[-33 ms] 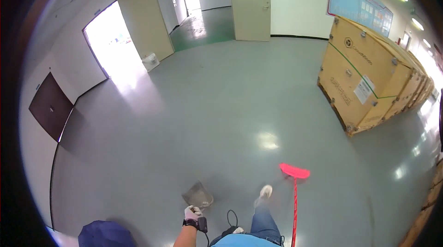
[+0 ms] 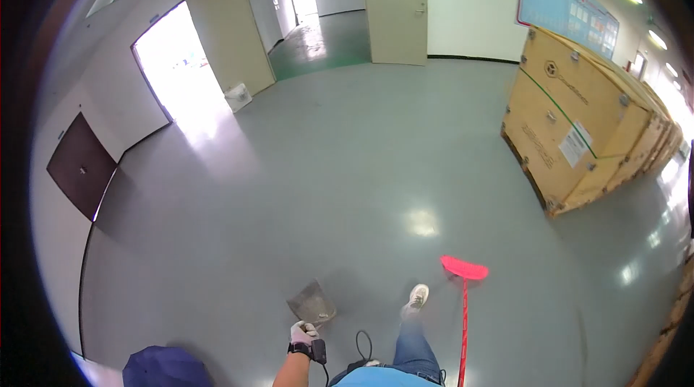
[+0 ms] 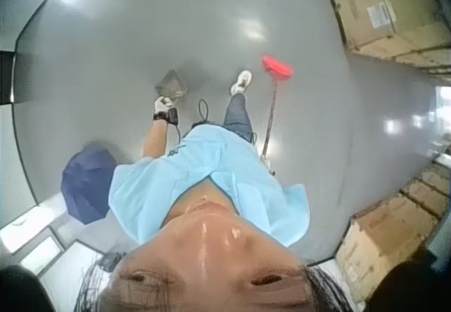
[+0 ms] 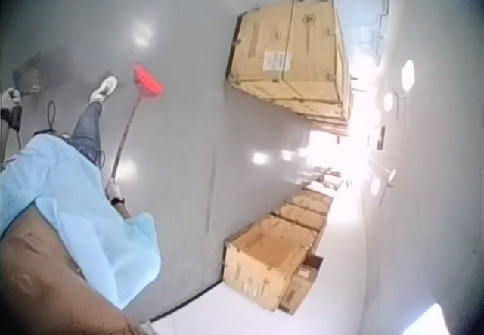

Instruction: The person sweeps debris into a dustpan using a broom and then deposits the collected material into a trash bin.

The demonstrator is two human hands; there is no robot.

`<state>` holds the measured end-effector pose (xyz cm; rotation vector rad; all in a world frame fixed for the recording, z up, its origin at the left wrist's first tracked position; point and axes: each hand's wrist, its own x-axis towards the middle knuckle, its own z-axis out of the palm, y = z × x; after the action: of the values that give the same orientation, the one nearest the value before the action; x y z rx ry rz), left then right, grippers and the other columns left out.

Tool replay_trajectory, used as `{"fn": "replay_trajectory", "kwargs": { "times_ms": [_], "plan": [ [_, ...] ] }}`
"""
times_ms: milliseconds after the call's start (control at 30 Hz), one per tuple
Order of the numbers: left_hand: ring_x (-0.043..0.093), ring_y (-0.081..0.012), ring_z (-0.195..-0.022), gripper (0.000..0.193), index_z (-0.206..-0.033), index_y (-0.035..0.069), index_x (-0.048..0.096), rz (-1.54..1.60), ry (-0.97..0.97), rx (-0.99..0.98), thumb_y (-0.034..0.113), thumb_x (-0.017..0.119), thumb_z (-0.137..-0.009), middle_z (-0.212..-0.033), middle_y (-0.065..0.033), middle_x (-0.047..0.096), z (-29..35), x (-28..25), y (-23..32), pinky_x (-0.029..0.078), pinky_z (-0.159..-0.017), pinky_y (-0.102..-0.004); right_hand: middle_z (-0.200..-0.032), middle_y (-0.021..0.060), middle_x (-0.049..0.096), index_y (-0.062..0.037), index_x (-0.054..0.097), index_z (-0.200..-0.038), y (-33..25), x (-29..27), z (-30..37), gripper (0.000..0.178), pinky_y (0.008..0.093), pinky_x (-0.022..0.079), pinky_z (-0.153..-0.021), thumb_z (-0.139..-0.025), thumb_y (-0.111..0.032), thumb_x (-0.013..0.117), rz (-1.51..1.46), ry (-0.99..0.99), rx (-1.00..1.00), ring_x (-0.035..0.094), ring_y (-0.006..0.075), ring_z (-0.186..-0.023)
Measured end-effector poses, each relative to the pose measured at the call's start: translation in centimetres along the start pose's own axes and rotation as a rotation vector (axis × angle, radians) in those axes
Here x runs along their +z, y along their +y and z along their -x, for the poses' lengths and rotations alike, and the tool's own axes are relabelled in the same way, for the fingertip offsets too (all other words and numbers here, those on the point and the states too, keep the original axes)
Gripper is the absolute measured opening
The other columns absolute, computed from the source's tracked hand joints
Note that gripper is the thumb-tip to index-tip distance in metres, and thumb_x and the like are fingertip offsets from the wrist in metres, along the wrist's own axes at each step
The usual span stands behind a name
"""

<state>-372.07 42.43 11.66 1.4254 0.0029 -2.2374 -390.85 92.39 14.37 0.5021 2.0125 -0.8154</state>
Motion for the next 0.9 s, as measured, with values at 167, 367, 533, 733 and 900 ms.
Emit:
{"fn": "replay_trajectory", "kwargs": {
  "times_ms": [167,367,533,733,900],
  "plan": [
    [0.03,-0.0102,-0.034,0.027,-0.053,0.015,0.034,0.021,0.053,-0.004,0.022,0.039,-0.078,-0.044,0.0018,0.035,-5.0,11.5,0.1,0.023,-0.032,-0.0212,-0.059,0.0115,0.055,-0.0014,0.058,-0.071,-9.9,-1.9,-9.2,0.042,0.036,0.041,-0.05,-0.084,-0.037,0.04,0.116,0.019,-0.009,0.053,0.0232,-0.053],
    [0.033,-0.0099,-0.036,0.023,-0.055,0.016,0.033,0.085,0.051,-0.077,0.021,0.043,-0.075,-0.046,0.0027,0.035,-12.9,22.9,3.5,0.024,-0.032,-0.022,-0.061,0.0127,0.056,-0.002,0.059,-0.072,-23.2,-5.9,-17.0,0.042,0.0372,0.042,-0.053,-0.084,-0.037,0.039,0.229,0.052,-0.111,0.055,0.0249,-0.056],
    [0.032,-0.0093,-0.038,0.02,-0.058,0.015,0.034,-0.014,0.128,-0.097,0.021,0.044,-0.074,-0.049,0.0029,0.037,-19.2,35.0,1.8,0.023,-0.034,-0.0217,-0.062,0.0137,0.057,-0.0025,0.059,-0.072,-33.5,-11.5,-24.0,0.042,0.0382,0.043,-0.056,-0.085,-0.036,0.038,0.29,0.18,-0.278,0.056,0.0263,-0.06],
    [0.035,-0.0104,-0.042,0.015,-0.061,0.015,0.034,-0.349,0.079,0.029,0.019,0.041,-0.074,-0.053,0.0015,0.037,-31.4,45.8,2.3,0.025,-0.036,-0.0226,-0.078,0.0213,0.06,-0.0001,0.06,-0.083,-50.8,-14.1,-32.1,0.053,0.0428,0.043,-0.069,-0.083,-0.046,0.034,0.106,0.018,0.037,0.057,0.0352,-0.08],
    [0.037,-0.0135,-0.044,0.014,-0.06,0.014,0.033,-0.193,0.114,-0.06,0.015,0.04,-0.073,-0.054,-0.0007,0.038,-42.5,56.7,5.6,0.025,-0.037,-0.0244,-0.052,0.0073,0.05,0.0006,0.051,-0.071,-61.8,-14.0,-39.2,0.042,0.0325,0.037,-0.037,-0.086,-0.037,0.04,-0.195,-0.019,0.158,0.048,0.0189,-0.04]
  ]
}}
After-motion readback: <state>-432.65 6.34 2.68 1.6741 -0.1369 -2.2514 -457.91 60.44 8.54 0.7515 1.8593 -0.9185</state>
